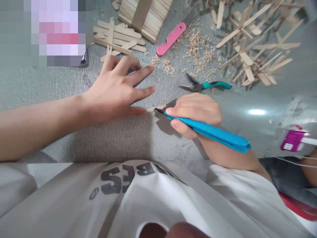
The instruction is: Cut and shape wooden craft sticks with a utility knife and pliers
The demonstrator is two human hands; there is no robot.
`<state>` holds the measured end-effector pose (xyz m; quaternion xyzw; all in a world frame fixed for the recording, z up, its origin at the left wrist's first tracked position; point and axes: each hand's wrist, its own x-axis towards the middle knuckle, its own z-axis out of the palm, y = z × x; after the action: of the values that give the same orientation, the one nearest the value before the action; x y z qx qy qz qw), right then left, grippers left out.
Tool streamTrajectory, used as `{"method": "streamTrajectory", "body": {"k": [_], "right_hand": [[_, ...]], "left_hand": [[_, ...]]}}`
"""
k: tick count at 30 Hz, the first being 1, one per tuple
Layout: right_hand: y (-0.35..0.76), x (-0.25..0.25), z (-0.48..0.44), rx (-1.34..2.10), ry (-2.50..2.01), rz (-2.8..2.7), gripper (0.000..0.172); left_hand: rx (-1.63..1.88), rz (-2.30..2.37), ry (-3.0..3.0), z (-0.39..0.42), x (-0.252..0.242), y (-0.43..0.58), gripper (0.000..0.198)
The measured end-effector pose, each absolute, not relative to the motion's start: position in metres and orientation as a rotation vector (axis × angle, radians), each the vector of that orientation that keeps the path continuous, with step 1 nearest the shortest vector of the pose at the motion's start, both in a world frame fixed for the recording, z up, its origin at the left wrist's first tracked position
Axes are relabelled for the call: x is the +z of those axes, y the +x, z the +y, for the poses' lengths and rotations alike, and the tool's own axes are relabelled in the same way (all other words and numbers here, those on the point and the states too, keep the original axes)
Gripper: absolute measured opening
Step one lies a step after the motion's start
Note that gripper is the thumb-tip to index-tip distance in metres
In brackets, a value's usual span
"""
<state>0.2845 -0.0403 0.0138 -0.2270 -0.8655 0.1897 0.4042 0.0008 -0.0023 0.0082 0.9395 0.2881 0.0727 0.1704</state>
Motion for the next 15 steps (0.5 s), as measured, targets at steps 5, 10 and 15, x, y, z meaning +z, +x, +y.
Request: {"method": "streamTrajectory", "body": {"k": [5,10,15], "right_hand": [[0.282,0.006,-0.034,0.349,-0.516,-2.237,0.018],[0.282,-0.001,-0.034,0.295,-0.538,-2.311,0.028],[0.282,0.002,-0.035,0.347,-0.594,-2.331,0.030]], "left_hand": [[0.221,0.784,2.711,-0.002,0.007,0.001,0.065],[0.283,0.807,2.716,-0.003,0.008,0.002,0.065],[0.300,0.830,2.665,-0.005,0.007,0.002,0.062]]}}
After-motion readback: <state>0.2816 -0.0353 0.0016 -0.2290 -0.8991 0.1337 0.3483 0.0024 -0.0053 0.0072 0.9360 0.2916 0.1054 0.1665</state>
